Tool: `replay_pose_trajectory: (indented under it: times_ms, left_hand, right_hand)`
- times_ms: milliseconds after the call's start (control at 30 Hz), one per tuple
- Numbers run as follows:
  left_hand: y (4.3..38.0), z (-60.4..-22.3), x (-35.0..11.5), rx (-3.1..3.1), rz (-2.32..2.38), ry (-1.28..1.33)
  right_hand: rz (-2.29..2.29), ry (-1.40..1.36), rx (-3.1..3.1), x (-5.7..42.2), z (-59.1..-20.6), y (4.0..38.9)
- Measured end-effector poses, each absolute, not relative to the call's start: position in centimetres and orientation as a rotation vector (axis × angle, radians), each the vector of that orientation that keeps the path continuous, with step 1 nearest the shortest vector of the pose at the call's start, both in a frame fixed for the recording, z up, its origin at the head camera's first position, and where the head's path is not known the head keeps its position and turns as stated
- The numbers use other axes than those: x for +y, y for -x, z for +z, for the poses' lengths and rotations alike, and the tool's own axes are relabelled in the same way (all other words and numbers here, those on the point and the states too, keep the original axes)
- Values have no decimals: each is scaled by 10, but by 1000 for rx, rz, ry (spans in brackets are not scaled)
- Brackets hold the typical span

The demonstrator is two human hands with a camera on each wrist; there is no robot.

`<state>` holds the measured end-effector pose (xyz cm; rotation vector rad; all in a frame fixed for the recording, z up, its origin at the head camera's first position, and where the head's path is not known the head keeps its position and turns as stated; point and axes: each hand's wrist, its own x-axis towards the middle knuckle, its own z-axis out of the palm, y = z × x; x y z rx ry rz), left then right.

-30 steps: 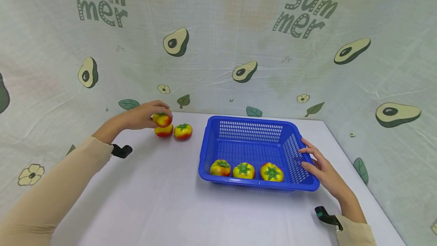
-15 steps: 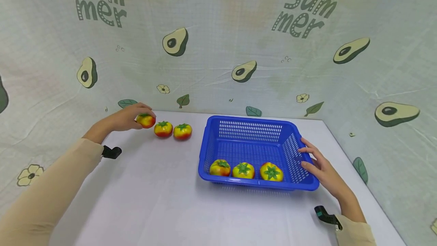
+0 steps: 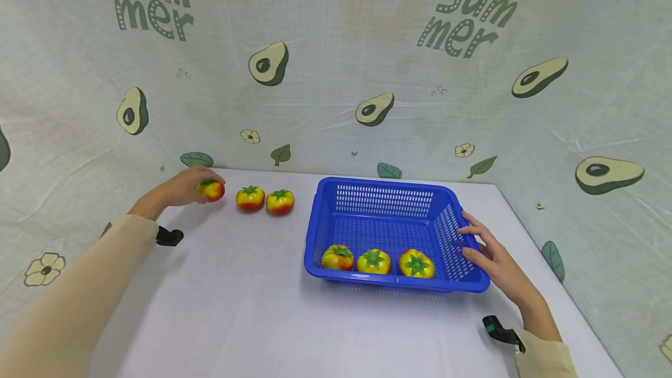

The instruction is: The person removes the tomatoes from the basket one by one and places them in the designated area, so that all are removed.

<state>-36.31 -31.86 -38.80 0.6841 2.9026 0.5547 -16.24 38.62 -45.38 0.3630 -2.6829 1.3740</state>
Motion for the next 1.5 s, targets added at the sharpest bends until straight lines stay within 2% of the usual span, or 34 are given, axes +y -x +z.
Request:
replay_pose_trajectory:
  times_ms: [467, 1500]
  left_hand:
    - [375, -420, -318, 2933, 558, -599]
    - [367, -424, -304, 2922, 572, -507]
  right_hand:
    - [1376, -361, -2680, 387, -454, 163]
    - [1381, -396, -2666, 389, -457, 165]
